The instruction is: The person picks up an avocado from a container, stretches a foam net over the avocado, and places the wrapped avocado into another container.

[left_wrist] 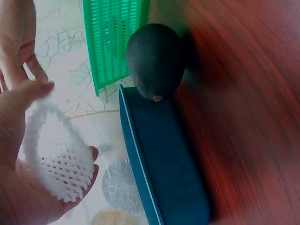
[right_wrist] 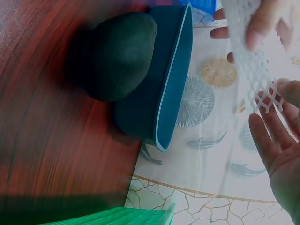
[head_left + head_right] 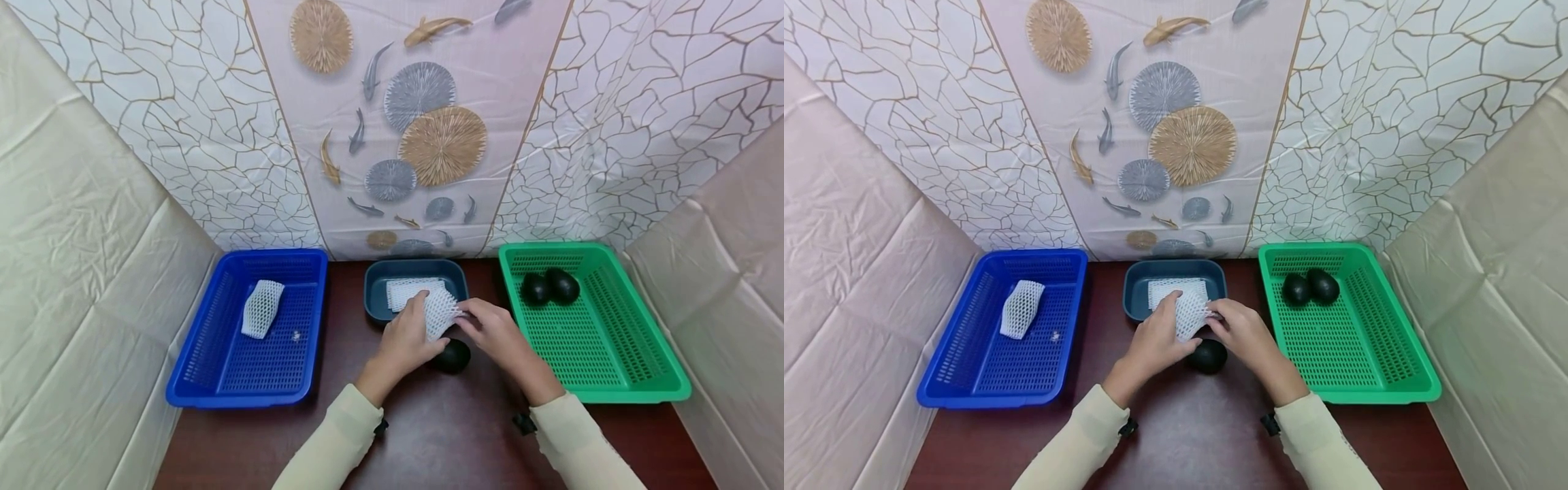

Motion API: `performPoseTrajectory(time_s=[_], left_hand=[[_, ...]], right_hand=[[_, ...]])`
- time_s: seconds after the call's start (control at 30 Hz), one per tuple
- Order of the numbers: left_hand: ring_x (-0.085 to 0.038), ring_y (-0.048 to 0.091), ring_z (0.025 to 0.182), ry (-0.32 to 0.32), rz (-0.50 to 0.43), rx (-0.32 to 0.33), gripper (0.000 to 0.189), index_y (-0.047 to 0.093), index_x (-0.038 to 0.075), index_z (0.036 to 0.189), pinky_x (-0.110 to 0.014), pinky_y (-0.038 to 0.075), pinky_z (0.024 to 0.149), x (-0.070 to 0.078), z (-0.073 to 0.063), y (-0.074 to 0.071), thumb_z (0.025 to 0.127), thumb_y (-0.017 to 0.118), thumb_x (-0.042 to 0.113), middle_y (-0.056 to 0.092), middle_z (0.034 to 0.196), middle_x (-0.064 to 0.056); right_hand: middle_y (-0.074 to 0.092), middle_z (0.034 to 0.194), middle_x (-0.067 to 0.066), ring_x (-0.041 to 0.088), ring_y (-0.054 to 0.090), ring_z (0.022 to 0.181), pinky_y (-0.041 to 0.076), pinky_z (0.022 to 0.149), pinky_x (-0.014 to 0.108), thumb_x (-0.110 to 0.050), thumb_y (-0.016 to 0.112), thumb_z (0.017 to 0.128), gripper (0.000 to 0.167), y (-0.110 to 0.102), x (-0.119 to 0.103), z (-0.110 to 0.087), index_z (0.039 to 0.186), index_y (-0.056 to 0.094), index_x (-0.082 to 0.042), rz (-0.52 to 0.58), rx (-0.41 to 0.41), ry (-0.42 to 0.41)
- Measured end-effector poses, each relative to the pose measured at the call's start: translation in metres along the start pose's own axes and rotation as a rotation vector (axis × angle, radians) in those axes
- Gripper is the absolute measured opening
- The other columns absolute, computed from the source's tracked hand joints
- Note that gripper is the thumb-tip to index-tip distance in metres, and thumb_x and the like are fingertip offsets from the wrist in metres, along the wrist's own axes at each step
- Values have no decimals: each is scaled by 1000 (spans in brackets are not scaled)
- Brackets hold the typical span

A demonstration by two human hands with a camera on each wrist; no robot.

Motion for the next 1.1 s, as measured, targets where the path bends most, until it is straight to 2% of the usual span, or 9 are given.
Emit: performPoseTrajectory(time_s=[0.17,0.37,0.47,0.6,0.77,0.83,1.0,1.1], left_hand=[[-27,71,105,46,76,51,85,40,10,150,-44,61,78,1,0,1,83,85,37,64,134,-13],[-25,72,99,98,104,113,80,45,9,146,-42,61,78,-6,0,-3,82,85,34,67,129,-11],[-25,72,98,104,110,128,81,44,9,146,-42,61,79,-12,1,-6,82,85,35,67,129,-11],[-26,72,100,108,105,153,81,44,9,146,-43,61,81,-20,1,-11,81,86,35,66,130,-12],[-26,70,109,109,84,174,80,45,9,146,-44,60,85,-28,1,-20,82,86,33,65,132,-12],[-27,69,111,113,75,178,80,45,9,146,-45,60,86,-30,1,-23,82,86,31,65,133,-11],[-27,69,112,134,78,184,79,45,10,147,-46,60,87,-32,0,-26,82,86,30,64,134,-11],[-28,69,110,145,90,188,78,46,10,146,-46,60,86,-34,-1,-27,82,86,30,65,132,-12]], right_hand=[[73,100,10,21,72,87,61,74,37,1,86,78,34,-2,-2,0,107,71,0,-13,13,-12],[67,119,12,23,66,105,53,93,24,-5,87,80,48,-4,5,-5,122,65,-1,-15,22,54],[63,125,13,23,63,110,52,95,27,-7,86,82,54,-3,11,-10,129,61,-2,-15,12,102],[59,130,13,24,61,115,52,97,38,-10,86,83,58,1,16,-19,132,58,-3,-19,-5,157],[57,134,15,28,57,123,43,108,27,-10,86,82,60,12,18,-32,133,56,-2,9,-21,187],[57,134,16,29,56,125,40,110,26,-11,87,81,61,19,18,-37,133,56,-1,18,-30,193],[57,135,15,31,54,127,44,105,42,-16,89,80,62,37,19,-51,131,57,-2,28,-78,213],[57,134,14,30,54,126,45,102,47,-17,91,78,64,48,23,-60,130,58,-2,36,-115,228]])
Point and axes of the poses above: each hand's wrist, its own z-axis towards the middle knuckle, its own y-axis out of the palm, x = y × z, the point moved 8 cm from there along z, towards the middle knuckle
